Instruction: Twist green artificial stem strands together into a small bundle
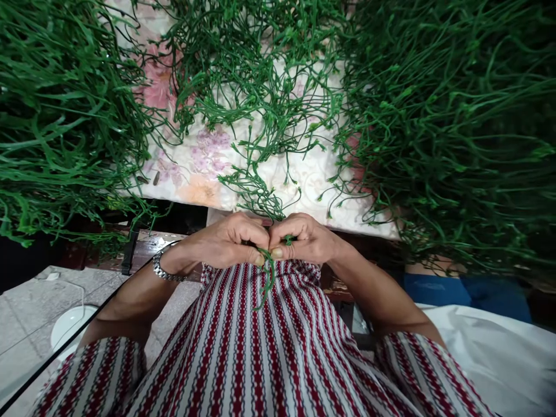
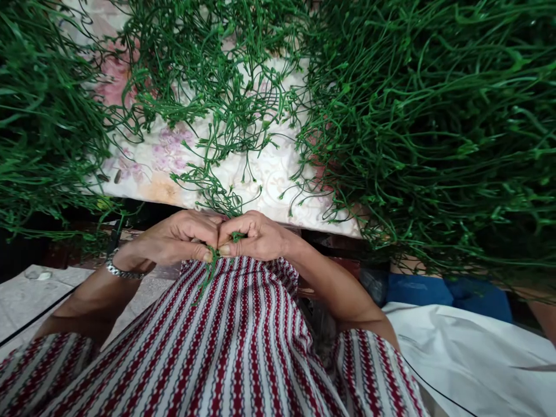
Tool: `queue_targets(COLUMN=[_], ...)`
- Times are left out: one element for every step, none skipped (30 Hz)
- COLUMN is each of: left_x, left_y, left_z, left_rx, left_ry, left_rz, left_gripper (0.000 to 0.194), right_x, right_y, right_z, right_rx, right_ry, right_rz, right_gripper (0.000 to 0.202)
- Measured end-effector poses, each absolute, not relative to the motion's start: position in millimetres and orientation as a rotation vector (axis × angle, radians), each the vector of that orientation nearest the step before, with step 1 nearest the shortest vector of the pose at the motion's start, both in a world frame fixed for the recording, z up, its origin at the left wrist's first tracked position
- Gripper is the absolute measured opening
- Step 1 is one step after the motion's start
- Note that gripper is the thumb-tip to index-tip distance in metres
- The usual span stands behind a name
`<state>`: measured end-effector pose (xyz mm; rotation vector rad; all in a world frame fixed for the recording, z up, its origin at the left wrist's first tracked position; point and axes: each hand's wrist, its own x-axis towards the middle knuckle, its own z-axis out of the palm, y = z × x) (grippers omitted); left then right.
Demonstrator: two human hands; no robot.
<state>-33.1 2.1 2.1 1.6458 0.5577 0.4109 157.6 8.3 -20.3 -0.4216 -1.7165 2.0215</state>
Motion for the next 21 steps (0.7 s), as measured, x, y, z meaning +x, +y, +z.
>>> queue_targets(left_x=[-34,-35,-37,-39,-40,-42,-43,-43,-43,-42,-40,-38,-37,-35,-33,-32,-31,-30,-29,-28,-28], left_y=[3,3,4,4,4,3,2,1,0,-2,-4,-6,-8,-9,-11,-12,-13,-14,-16,-17,-18], left_z=[1,1,0,-1,-3,-4,-5,-5,-6,-6,-6,-6,-6,-6,-6,-6,-6,-7,-8,-9,-10], left_rx=[1.630,1.607,1.577,1.541,1.503,1.470,1.444,1.423,1.400,1.375,1.349,1.323,1.300,1.283,1.275,1.270,1.265,1.260,1.256,1.251,1.250], left_ry=[0.548,0.525,0.492,0.461,0.445,0.452,0.484,0.536,0.598,0.658,0.708,0.754,0.800,0.843,0.876,0.898,0.910,0.913,0.908,0.905,0.909], left_rz=[0.412,0.407,0.394,0.384,0.384,0.401,0.432,0.473,0.520,0.569,0.616,0.666,0.718,0.767,0.808,0.843,0.874,0.901,0.928,0.956,0.979], left_gripper=[0.024,0.023,0.022,0.021,0.021,0.020,0.020,0.020,0.021,0.021,0.023,0.024,0.025,0.025,0.025,0.024,0.022,0.020,0.018,0.016,0.014], right_x=[158,159,160,161,162,164,164,165,164,163,161,160,158,156,154,152,151,150,150,149,149], right_y=[8,7,7,6,5,4,3,2,1,0,-2,-3,-4,-6,-7,-9,-10,-11,-13,-14,-15], right_z=[-22,-23,-25,-25,-25,-24,-22,-20,-18,-16,-15,-14,-14,-14,-15,-16,-16,-17,-17,-17,-17], right_rx=[-0.410,-0.396,-0.377,-0.363,-0.368,-0.404,-0.468,-0.545,-0.619,-0.683,-0.733,-0.771,-0.801,-0.828,-0.848,-0.860,-0.869,-0.878,-0.887,-0.890,-0.884], right_ry=[-1.675,-1.630,-1.589,-1.553,-1.534,-1.535,-1.555,-1.585,-1.620,-1.657,-1.703,-1.751,-1.801,-1.848,-1.889,-1.925,-1.955,-1.982,-2.005,-2.023,-2.037], right_rz=[2.059,2.097,2.131,2.153,2.151,2.118,2.052,1.961,1.860,1.756,1.653,1.552,1.450,1.346,1.247,1.157,1.073,0.993,0.913,0.840,0.778], right_gripper=[0.019,0.019,0.019,0.020,0.021,0.022,0.023,0.023,0.023,0.023,0.024,0.025,0.026,0.026,0.024,0.022,0.020,0.019,0.018,0.017,0.015])
